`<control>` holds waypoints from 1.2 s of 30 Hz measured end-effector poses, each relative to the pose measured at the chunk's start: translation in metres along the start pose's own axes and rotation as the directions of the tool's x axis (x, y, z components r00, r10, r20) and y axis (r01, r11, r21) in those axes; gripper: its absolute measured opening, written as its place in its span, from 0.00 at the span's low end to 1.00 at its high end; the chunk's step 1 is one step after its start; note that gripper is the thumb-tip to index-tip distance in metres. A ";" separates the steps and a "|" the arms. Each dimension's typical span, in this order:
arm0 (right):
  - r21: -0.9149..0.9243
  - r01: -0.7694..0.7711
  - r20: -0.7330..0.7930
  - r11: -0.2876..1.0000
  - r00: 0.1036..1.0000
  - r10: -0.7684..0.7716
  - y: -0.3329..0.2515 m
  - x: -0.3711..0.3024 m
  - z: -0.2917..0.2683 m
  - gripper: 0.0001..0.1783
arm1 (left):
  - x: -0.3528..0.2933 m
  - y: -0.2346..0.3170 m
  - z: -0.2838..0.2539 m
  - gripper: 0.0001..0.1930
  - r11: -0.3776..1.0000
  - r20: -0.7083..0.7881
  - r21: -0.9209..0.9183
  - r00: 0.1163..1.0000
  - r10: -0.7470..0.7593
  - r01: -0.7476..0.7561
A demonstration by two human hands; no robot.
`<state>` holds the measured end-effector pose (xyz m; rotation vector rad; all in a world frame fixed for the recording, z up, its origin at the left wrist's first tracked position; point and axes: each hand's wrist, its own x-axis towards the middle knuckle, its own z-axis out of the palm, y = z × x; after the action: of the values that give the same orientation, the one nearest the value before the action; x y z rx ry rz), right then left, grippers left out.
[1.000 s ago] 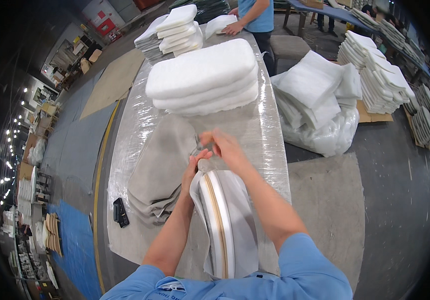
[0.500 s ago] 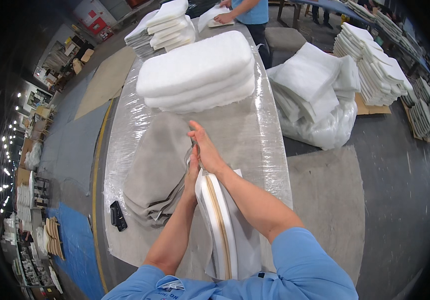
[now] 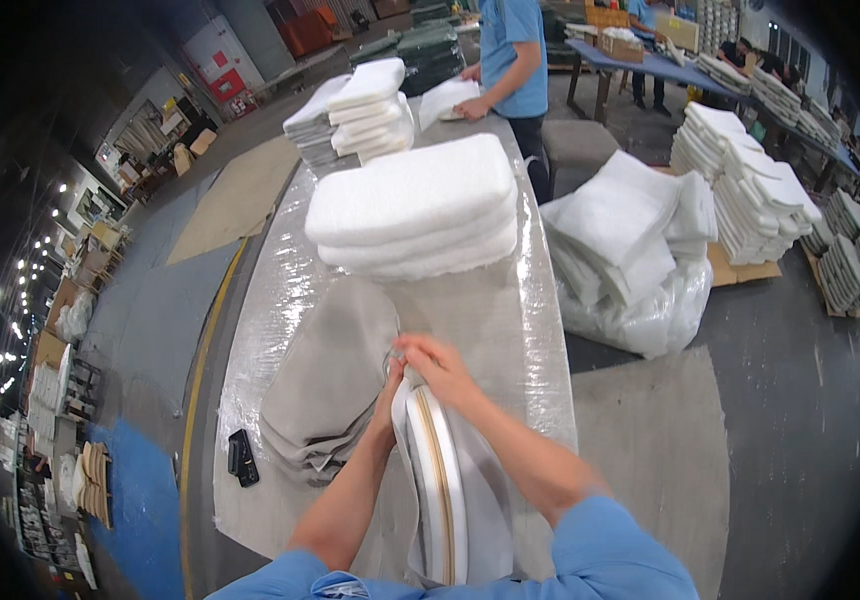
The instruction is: The person inserts white foam cushions into gray fabric covers, aligns the edges, and zips them closed. The finished cushion is placed on a nearby stack. The person repeats this process with additional cushions.
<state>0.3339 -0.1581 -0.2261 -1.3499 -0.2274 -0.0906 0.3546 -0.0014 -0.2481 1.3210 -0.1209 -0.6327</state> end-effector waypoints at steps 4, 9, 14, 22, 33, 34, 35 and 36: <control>-0.108 -0.002 0.228 0.994 0.973 0.027 -0.036 -0.045 -0.020 0.22 | -0.007 0.012 -0.002 0.43 0.964 0.138 -0.212 0.982 -0.132 0.160; -0.325 0.077 0.301 0.943 0.953 0.026 -0.067 -0.034 -0.031 0.15 | 0.009 0.024 -0.008 0.43 0.982 0.178 -0.033 0.968 -0.176 0.185; -0.593 0.275 0.288 0.757 0.950 -0.120 -0.059 -0.018 -0.021 0.10 | 0.036 0.067 -0.011 0.48 0.919 0.259 0.313 0.909 -0.325 0.239; -0.316 -0.016 -0.167 0.949 0.985 -0.040 -0.019 -0.047 0.009 0.10 | 0.039 0.114 0.072 0.51 0.896 0.516 0.434 0.790 -0.331 0.092; -0.136 0.108 -0.230 0.985 0.963 -0.137 -0.004 -0.081 0.020 0.07 | 0.002 0.096 0.080 0.40 0.829 0.482 0.547 0.853 -0.200 -0.115; -0.177 0.124 -0.233 0.976 0.958 -0.164 -0.005 -0.077 0.023 0.07 | 0.002 0.092 0.075 0.38 0.865 0.477 0.491 0.863 -0.166 -0.105; -0.229 0.143 -0.242 0.963 0.950 -0.198 -0.008 -0.074 0.020 0.07 | 0.001 0.085 0.071 0.32 0.935 0.349 0.296 0.933 0.083 -0.194; -0.240 0.145 -0.240 0.960 0.949 -0.203 -0.008 -0.072 0.017 0.10 | 0.000 0.074 0.068 0.26 0.944 0.169 0.101 0.941 0.295 -0.314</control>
<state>0.2603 -0.1483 -0.2303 -1.5186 -0.1147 -0.4534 0.3520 -0.0523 -0.1610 1.3399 -0.4888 -0.4648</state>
